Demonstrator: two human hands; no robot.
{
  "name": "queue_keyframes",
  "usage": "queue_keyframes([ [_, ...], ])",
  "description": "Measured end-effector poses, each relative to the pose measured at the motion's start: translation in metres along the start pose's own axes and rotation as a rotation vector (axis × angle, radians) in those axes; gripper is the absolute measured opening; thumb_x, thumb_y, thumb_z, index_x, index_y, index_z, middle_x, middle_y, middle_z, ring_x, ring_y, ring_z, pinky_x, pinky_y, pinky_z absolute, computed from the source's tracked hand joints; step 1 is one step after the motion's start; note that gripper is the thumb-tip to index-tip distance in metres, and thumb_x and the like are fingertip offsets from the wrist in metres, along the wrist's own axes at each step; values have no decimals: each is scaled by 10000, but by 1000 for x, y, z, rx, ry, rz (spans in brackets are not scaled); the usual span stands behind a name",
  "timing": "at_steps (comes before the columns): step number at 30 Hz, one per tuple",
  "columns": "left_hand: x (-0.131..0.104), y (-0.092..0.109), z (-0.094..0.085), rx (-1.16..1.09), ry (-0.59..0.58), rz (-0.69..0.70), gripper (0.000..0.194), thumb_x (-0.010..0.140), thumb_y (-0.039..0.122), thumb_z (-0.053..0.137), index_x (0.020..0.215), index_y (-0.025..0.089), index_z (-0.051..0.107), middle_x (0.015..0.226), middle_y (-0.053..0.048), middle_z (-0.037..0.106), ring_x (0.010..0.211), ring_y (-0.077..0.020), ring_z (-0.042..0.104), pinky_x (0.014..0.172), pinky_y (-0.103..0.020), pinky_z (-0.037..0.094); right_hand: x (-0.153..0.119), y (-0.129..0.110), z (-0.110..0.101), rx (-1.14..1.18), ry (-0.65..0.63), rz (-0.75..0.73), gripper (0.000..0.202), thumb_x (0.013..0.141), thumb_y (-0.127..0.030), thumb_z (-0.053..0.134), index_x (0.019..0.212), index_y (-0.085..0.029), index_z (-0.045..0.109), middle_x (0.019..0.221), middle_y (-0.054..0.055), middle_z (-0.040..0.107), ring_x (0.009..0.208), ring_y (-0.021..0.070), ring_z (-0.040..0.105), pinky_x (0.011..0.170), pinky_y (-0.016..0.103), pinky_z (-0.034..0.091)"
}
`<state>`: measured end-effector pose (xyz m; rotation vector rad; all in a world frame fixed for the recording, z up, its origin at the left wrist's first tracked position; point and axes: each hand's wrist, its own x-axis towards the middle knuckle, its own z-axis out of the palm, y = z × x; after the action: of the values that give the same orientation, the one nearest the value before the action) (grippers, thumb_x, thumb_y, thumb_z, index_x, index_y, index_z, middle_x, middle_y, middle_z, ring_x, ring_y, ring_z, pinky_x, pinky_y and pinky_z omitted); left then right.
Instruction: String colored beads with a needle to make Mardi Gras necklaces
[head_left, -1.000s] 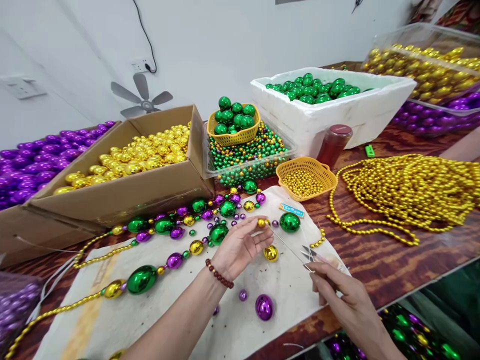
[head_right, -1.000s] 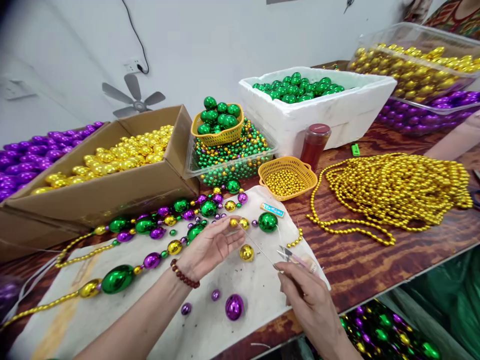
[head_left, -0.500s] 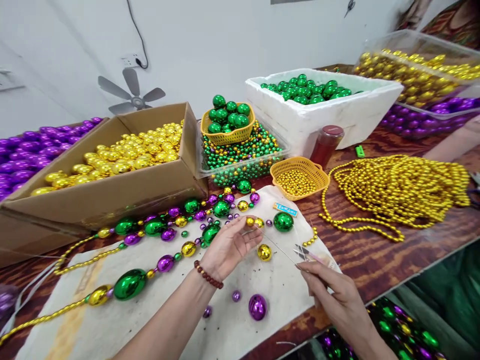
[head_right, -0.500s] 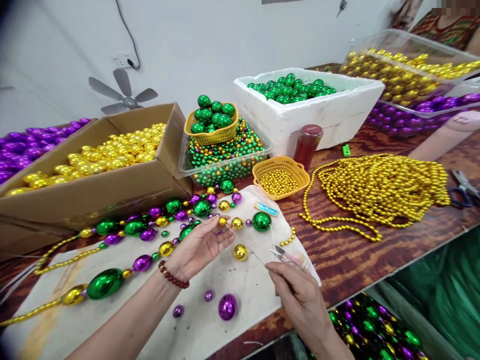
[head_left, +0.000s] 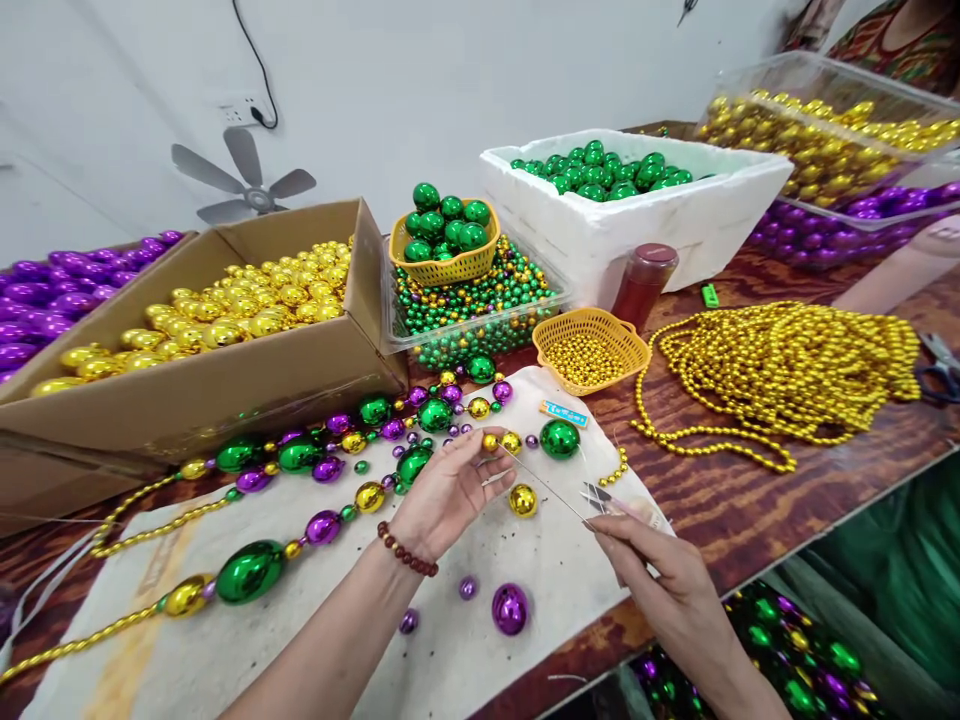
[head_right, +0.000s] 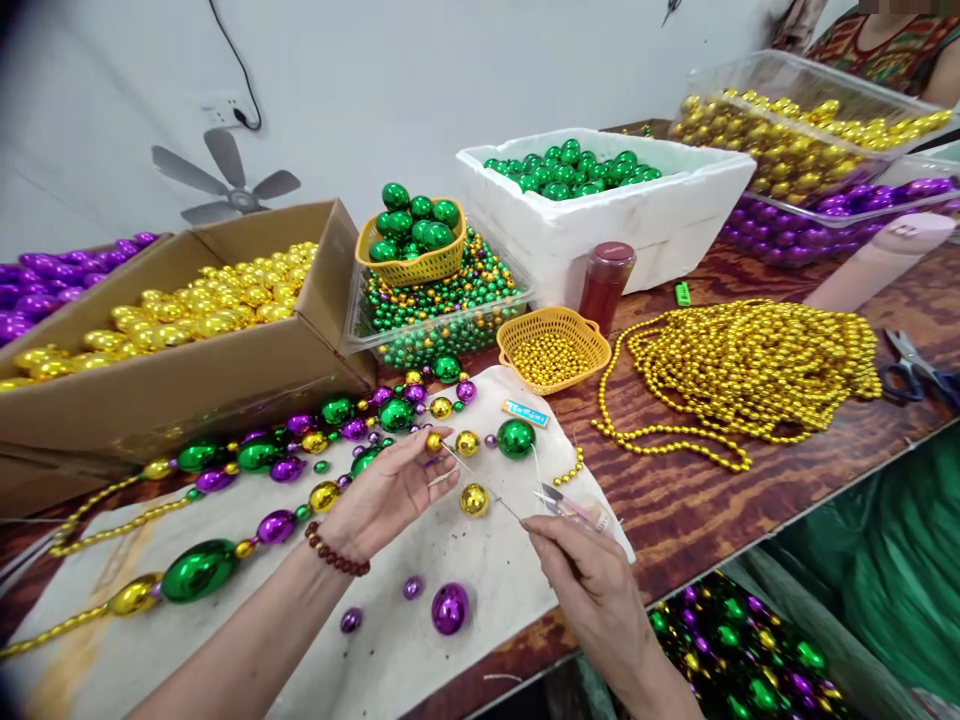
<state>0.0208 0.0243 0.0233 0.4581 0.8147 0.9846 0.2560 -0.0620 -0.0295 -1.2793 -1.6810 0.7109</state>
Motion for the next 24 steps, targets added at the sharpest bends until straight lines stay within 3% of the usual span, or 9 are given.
queue_keyframes([
  [3,-2,0,-1,15,-5,18,182,901,269,599,985,134,687,883,-52,658,819,-157,651,855,-370,526,-2,5,-2,-19,-11,-21,169,914,-242,583,1018,-241,716,964,4,758,895,157,712,821,176,541],
  [12,-4,-2,-3,136,-36,50,274,898,366,596,964,118,691,770,-50,615,742,-142,619,800,-356,513,-5,17,0,-45,-20,-62,177,901,-261,600,1035,-279,714,965,-23,761,922,155,712,866,157,518],
  [19,-3,0,-2,336,-17,123,339,914,422,551,975,129,711,794,-40,602,731,-130,606,815,-343,493,0,8,1,34,-80,83,179,942,-288,540,1011,-220,691,858,26,716,776,165,667,697,220,510],
  [24,-8,3,9,469,-159,38,507,948,521,405,1065,123,697,887,-101,648,814,-184,622,836,-383,492,6,7,10,181,-146,200,200,976,-322,480,988,-209,645,625,-28,519,551,112,515,514,219,401],
])
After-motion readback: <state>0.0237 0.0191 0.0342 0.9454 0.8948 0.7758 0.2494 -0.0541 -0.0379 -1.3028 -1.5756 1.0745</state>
